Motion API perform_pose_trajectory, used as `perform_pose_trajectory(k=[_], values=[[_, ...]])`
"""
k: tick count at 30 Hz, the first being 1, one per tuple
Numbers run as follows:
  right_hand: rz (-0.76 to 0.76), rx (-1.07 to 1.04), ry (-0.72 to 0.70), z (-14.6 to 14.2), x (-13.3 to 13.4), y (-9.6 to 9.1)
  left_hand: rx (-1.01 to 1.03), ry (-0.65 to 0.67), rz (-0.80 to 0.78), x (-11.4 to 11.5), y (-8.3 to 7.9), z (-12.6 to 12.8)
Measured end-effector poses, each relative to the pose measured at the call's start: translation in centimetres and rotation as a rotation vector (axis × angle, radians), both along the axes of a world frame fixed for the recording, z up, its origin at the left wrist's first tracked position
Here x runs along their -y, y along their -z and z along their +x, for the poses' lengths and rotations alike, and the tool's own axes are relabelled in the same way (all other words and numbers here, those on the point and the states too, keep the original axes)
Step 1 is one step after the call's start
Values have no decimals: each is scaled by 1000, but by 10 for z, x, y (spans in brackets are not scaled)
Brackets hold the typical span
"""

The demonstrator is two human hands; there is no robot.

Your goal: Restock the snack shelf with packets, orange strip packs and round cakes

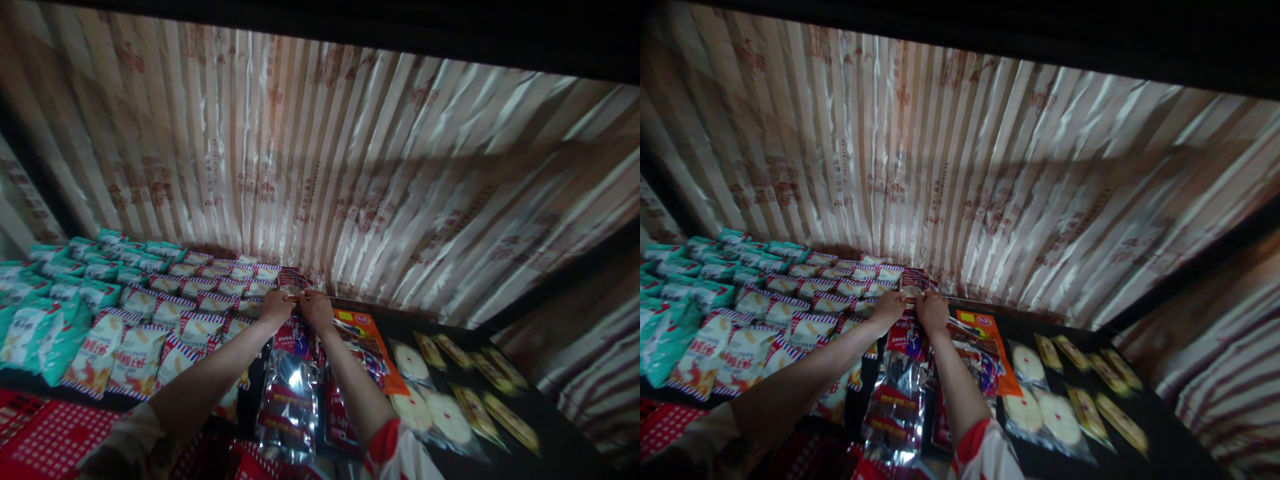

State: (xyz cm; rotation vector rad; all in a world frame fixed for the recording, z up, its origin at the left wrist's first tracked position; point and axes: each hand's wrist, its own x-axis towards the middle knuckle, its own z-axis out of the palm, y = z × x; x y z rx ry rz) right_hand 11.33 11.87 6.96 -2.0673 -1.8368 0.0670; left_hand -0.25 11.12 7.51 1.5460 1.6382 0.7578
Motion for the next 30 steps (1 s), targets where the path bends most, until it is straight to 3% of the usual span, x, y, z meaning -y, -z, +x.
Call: perform_pose_trajectory(k=[8, 13, 23, 30], values=[[-14, -3, 32, -4, 2, 0, -281, 123, 213, 5, -5, -1], [12, 16, -6, -6, 2, 0, -400, 177, 223, 8, -4, 0], [34, 17, 54, -4, -4, 12, -401, 198, 231, 13, -7, 0], [128, 5, 0, -2, -3, 19, -360, 174, 236, 13, -4, -2]])
